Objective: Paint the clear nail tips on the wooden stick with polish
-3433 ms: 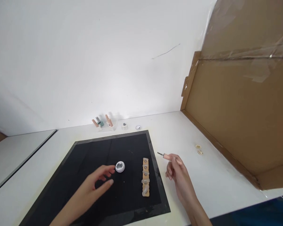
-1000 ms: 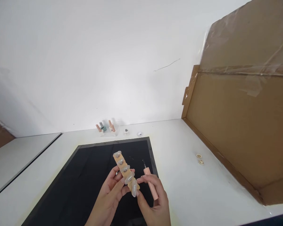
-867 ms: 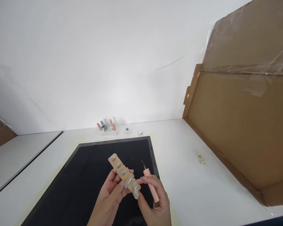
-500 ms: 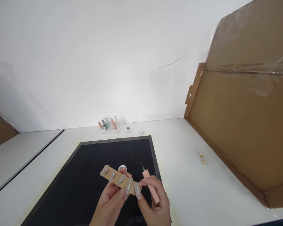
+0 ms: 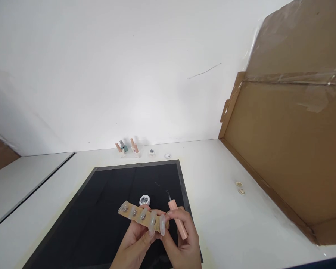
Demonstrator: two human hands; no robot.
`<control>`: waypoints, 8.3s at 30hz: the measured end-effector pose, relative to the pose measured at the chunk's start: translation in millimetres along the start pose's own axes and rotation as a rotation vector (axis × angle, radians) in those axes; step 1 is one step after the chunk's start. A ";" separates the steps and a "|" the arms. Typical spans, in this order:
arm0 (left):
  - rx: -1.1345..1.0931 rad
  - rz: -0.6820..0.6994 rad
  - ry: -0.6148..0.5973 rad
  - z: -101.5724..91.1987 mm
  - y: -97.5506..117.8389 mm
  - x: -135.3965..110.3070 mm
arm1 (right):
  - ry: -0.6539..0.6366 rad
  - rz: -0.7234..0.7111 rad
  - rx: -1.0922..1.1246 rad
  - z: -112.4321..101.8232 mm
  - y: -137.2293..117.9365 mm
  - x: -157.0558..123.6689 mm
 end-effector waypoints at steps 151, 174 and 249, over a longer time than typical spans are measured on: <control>0.269 0.180 -0.146 -62.6 61.2 66.2 | -0.491 -0.158 -0.110 50.1 11.9 98.3; 0.329 0.199 -0.157 -61.4 61.5 64.2 | -0.600 -0.162 -0.203 51.0 9.4 100.0; 0.210 0.126 -0.042 -57.4 57.6 63.8 | -0.546 -0.267 -0.253 46.7 2.2 101.7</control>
Point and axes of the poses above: each hand's wrist, its own x-axis towards the middle knuckle, its own z-axis out of the palm, y = z × x, the point moved 2 cm from there along x, towards the middle knuckle, and after that the axes turned 5 degrees about -x, right-handed, at the moved point
